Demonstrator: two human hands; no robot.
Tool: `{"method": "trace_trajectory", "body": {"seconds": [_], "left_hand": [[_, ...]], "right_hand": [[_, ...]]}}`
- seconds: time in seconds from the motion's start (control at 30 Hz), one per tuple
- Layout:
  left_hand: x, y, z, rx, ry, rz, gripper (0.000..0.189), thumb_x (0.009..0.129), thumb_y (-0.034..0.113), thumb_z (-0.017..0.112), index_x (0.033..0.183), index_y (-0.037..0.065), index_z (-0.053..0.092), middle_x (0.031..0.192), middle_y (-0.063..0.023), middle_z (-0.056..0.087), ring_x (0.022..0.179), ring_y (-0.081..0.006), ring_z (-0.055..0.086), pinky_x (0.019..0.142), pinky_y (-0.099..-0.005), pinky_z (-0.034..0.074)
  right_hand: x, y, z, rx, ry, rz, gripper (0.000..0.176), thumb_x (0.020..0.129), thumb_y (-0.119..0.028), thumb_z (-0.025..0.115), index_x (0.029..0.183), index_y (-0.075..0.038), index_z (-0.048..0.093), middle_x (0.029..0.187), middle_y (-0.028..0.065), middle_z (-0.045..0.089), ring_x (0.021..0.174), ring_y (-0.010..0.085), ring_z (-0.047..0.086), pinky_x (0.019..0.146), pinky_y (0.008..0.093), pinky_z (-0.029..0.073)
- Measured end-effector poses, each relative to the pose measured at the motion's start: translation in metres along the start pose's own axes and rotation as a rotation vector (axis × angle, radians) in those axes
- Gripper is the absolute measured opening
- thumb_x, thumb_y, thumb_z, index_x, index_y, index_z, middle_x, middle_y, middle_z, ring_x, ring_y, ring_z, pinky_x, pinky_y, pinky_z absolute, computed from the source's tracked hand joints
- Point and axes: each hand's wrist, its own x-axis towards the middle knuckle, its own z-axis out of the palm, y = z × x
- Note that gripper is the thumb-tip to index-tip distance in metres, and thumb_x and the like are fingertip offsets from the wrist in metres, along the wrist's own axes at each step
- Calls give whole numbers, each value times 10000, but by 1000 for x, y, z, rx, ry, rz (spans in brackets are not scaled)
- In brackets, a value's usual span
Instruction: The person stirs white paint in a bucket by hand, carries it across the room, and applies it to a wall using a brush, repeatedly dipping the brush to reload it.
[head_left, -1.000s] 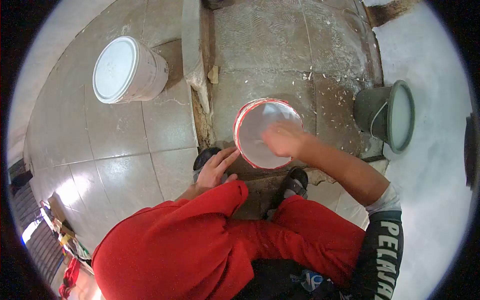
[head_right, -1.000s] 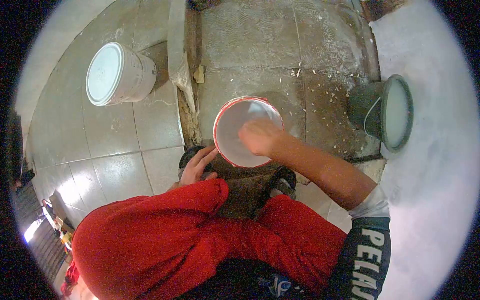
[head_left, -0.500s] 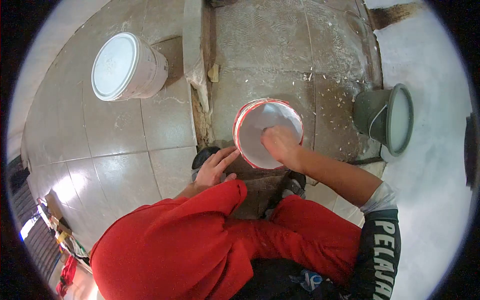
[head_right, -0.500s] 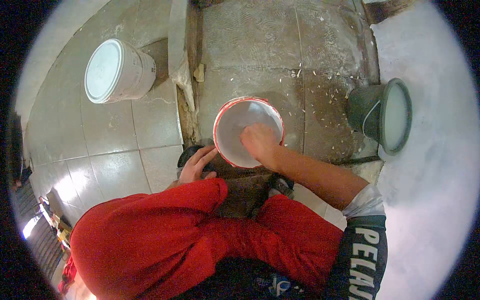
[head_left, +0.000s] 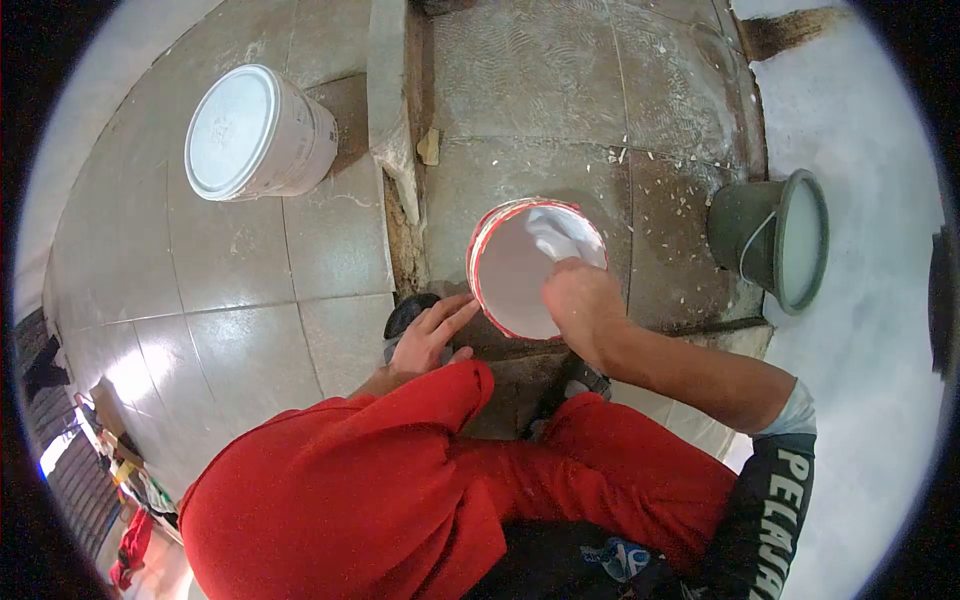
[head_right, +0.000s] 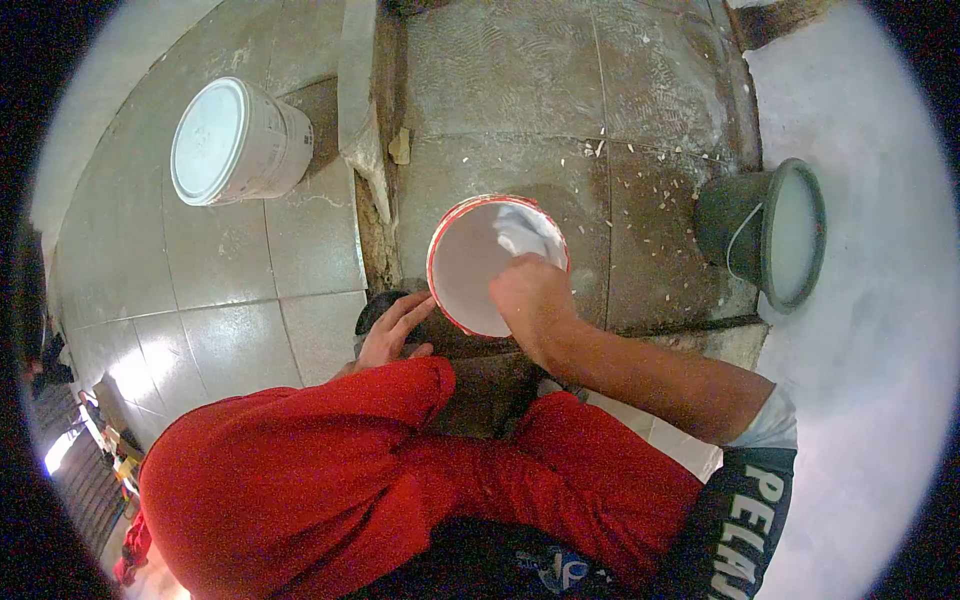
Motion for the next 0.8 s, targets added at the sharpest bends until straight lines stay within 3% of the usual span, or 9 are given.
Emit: {"method": "trace_trajectory", "body": {"seconds": [0.1, 0.17, 0.3, 0.4, 0.47, 0.57, 0.8], "left_hand": [[0, -2, 1, -6, 10, 15, 717, 822, 183, 694, 1465, 109, 383, 1389, -182, 470, 1179, -388, 530, 974, -474, 457], [-2, -3, 2, 8, -10, -8, 713, 826, 191, 691, 1465, 110, 384, 1390, -181, 472, 1185, -387, 527, 977, -474, 455], [-1, -1, 2, -7, -8, -11, 711, 830, 193, 684, 1469, 113, 383, 1391, -180, 472, 1193, -388, 523, 982, -475, 452], [-2, -3, 1, -6, -15, -15, 719, 828, 189, 684, 1474, 114, 377, 1392, -179, 471, 1199, -388, 521, 986, -477, 450], [-2, -3, 2, -7, -13, -19, 720, 826, 186, 686, 1474, 115, 381, 1393, -180, 470, 1200, -386, 521, 988, -474, 449], [0, 0, 0, -30, -7, -12, 725, 819, 176, 692, 1473, 115, 385, 1392, -178, 470, 1194, -386, 525, 988, -470, 450], [-1, 1, 0, -34, -6, -27, 725, 816, 168, 694, 1471, 116, 388, 1397, -173, 465, 1190, -386, 527, 987, -465, 453]], "right_hand": [[-12, -8, -13, -79, -26, 28, 155, 729, -11, 626, 860, 36, 695, 895, 199, 663, 780, 299, 707, 638, 374, 590], [-18, -20, -18, -171, -9, 175, 157, 758, -16, 610, 876, 64, 677, 893, 206, 660, 768, 289, 711, 620, 359, 594], [-12, -18, -30, -152, 55, 168, 202, 770, -27, 615, 918, 103, 660, 900, 220, 660, 757, 281, 713, 614, 352, 597], [12, -7, -6, -204, 119, 147, 157, 763, -36, 619, 872, 48, 695, 908, 204, 673, 774, 276, 712, 619, 357, 596], [26, 2, 19, -20, 54, 80, 106, 752, -49, 626, 789, -26, 722, 898, 182, 685, 792, 293, 709, 636, 377, 587], [42, 4, 35, -92, 100, 22, 100, 745, -61, 629, 714, -71, 723, 849, 160, 692, 804, 301, 703, 660, 395, 573], [48, 18, 47, 72, 202, -155, 89, 749, -75, 630, 747, -54, 716, 777, 156, 686, 789, 300, 698, 679, 425, 559]]}}
